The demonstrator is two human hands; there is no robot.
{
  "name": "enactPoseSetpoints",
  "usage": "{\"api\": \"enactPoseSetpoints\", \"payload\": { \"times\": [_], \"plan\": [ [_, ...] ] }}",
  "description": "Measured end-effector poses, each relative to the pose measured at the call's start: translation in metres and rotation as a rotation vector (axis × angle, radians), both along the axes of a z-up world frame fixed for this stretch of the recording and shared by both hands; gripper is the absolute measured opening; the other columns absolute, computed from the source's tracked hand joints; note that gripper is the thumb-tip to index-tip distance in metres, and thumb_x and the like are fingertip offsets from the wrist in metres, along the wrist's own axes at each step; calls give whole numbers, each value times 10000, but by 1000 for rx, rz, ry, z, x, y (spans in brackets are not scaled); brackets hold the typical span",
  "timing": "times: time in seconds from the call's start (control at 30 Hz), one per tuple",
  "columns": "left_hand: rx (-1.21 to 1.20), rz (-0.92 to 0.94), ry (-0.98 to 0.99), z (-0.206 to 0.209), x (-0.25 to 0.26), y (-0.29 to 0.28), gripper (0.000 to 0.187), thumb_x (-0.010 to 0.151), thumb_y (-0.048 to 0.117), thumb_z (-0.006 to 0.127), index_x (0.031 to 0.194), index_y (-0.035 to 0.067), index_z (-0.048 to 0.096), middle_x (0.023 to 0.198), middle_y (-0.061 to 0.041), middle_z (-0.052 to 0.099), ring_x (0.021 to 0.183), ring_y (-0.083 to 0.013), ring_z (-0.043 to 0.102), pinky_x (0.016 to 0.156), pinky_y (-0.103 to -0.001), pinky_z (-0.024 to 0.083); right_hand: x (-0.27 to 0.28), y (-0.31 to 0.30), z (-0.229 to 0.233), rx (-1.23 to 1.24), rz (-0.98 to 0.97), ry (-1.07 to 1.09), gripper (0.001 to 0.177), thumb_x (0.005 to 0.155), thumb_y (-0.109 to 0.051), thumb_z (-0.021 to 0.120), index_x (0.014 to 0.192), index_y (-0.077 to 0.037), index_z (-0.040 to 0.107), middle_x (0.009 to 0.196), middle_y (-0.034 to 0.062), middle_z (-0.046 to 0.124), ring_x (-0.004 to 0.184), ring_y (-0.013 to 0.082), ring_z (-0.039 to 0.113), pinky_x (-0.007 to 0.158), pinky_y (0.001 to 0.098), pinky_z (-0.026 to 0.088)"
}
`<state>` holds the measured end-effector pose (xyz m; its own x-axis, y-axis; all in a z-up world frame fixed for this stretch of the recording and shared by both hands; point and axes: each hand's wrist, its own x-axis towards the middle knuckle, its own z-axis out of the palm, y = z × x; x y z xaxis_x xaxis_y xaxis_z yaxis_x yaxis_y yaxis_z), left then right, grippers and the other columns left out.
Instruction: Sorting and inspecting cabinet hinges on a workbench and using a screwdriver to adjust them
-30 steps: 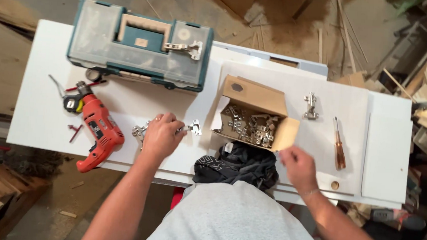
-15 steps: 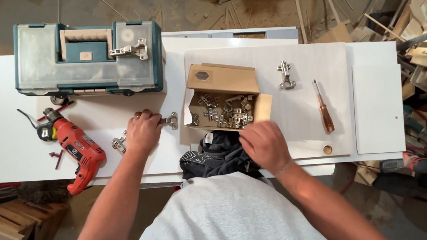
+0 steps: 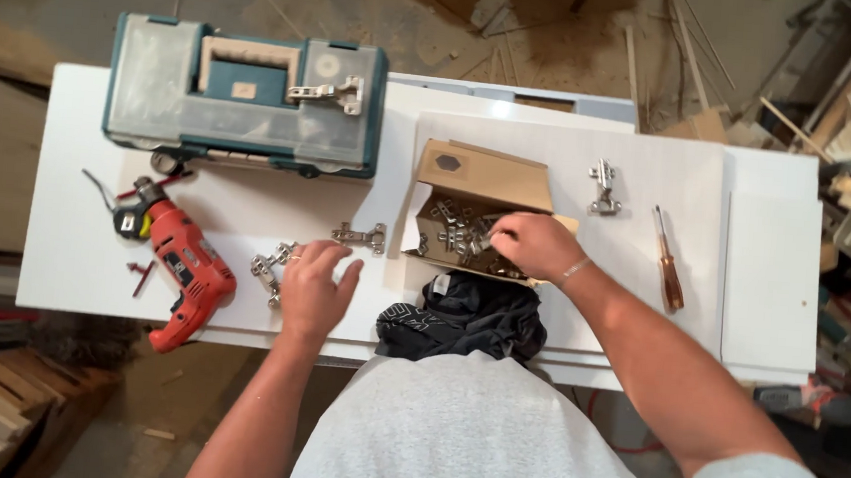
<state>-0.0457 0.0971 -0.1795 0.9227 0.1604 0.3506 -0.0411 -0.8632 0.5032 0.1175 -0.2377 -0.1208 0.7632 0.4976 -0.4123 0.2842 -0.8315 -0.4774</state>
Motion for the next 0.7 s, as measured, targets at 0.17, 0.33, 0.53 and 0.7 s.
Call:
{"api": "enactPoseSetpoints", "payload": {
  "times": [0.17,0.33,0.53,0.7],
  "plan": [
    [-288,17,77,31,-7,-48,125,836,271,820,931,216,761,880,25,735,845,-219,716,774,-351,569,-20,4,14,288,-485,268,248,956,-323,635,883,-106,731,769,77,776,643,162,719,575,297,596],
    [-728,-12,442,92,18,-105,320,885,367,761,1115,144,746,969,-73,794,909,-270,755,809,-397,585,-39,6,-1,546,-685,388,246,988,-228,658,878,-17,721,715,164,734,525,147,643,452,259,563],
    [-835,-39,810,106,49,-139,534,815,508,732,1232,177,692,935,40,776,936,-180,751,854,-345,556,-59,7,3,688,-685,363,247,1002,-201,674,827,-29,698,592,148,647,523,187,655,449,284,565],
    [-920,20,869,80,56,-154,308,792,441,745,1064,298,753,748,120,733,781,-103,712,788,-275,540,-75,18,50,464,-598,228,194,981,-296,681,1006,-105,698,758,132,751,669,180,733,599,332,618]
  ]
}}
